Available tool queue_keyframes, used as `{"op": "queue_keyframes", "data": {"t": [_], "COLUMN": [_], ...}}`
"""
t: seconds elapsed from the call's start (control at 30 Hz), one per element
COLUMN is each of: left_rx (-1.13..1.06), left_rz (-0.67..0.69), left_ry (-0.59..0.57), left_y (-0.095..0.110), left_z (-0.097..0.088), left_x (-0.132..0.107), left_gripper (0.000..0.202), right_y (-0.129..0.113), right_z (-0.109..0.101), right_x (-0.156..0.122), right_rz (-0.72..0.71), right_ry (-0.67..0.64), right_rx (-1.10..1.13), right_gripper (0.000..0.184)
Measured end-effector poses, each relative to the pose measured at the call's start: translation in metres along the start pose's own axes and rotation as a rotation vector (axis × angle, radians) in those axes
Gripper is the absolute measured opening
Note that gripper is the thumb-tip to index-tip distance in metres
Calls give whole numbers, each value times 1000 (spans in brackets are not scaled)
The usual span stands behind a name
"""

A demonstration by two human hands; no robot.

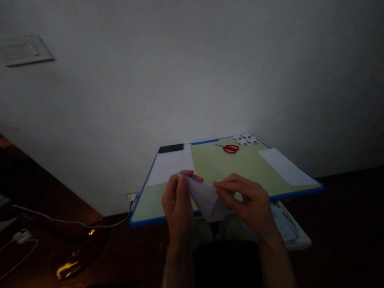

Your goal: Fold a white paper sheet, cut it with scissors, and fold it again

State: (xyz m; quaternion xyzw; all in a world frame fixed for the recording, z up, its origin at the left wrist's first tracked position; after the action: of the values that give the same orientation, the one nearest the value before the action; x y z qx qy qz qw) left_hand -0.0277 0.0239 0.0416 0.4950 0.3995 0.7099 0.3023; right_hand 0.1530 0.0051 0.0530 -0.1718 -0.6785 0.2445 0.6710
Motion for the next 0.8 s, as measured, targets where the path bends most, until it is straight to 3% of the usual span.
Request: {"op": "queue_keyframes", "data": {"t": [0.43, 0.8], "left_rx": [92, 216], "left_rz": [27, 63], "left_ry": [73, 96], "left_y": [2, 8], "left_z": [-6, -7], "left_x": [-2, -3], "left_gripper": [29, 29], "right_y": [-9, -11], "right_z": [4, 3], "right_x": [3, 3], "right_rz": [-119, -113], "right_ry": [-20, -14], "right_rx": [-151, -155], "right_gripper": [25, 25]}}
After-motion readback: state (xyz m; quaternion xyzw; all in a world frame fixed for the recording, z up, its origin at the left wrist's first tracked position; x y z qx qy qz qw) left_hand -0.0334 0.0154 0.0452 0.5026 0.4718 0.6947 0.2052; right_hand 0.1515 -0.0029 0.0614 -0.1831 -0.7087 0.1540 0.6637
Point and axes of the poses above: each hand's wrist, its own x-axis towards the middle knuckle, its own z-axis out of the palm, y = z × x, the point moved 6 cm from there along x, towards the middle knuckle, and after that the axes turned 13 degrees about x, right-handed, at the moved point
